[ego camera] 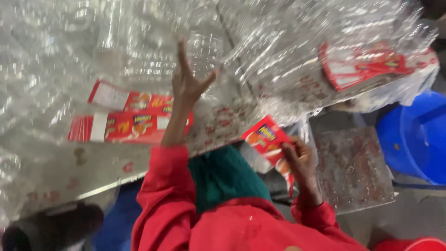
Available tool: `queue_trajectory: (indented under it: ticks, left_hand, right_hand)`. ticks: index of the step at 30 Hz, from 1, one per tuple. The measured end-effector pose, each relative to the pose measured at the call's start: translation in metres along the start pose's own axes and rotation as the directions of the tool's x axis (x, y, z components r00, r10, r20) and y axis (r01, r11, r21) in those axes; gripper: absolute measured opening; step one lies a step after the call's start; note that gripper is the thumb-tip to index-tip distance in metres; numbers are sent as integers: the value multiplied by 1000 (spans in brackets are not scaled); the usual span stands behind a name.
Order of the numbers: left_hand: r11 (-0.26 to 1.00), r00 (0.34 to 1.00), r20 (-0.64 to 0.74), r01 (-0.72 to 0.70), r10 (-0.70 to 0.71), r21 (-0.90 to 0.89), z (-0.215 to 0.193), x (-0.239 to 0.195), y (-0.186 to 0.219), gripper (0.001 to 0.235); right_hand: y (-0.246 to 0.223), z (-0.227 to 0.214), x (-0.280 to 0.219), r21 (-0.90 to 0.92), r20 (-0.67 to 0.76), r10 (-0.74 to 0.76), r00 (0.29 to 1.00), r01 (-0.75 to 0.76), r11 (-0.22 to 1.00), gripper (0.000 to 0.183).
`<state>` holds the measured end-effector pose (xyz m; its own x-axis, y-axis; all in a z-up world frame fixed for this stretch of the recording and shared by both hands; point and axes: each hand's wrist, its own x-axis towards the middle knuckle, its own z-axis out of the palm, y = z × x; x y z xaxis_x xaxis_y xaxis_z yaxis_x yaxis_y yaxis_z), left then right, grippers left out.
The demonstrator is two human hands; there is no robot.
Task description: The person applies labels to plastic containers by hand, handling them one at a time and placing them in a red bucket.
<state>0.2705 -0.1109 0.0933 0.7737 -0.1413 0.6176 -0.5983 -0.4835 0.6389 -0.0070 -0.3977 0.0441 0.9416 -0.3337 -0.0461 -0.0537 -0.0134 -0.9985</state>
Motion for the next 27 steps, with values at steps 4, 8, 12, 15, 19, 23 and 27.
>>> queue_trajectory:
  ticks: [4,8,12,15,19,23,27]
  left_hand:
    - [890,887,320,407,-332,-205,-100,-161,67,144]
    - [694,672,528,692,-519,-199,-122,-266,87,122]
    - [817,835,385,510,-394,-269,-118,-325,46,55]
    - [444,758,430,642,-490,-625,-96,-330,48,42]
    - [653,843,504,490,-187,-578,-125,-310,48,17]
    - [707,827,545,465,-133,-533,-136,-304,53,18]
    - [630,824,525,526,-212,-571,-133,-305,51,20]
  right_hand:
    - [-12,-4,-5,-146,-75,-38,996,26,989,24]
    - [-27,-4,-9,-226,56,98,994,-83,971,22]
    - [-29,11,-1,-425,487,316,815,-95,900,23]
    - [-17,45,-7,-450,784,301,543,163,878,23]
    - [-8,89,-24,-611,715,477,511,124,782,24]
    - [-1,102,-21,-482,807,337,485,211,850,23]
    - [7,92,-15,-440,766,319,558,93,893,22]
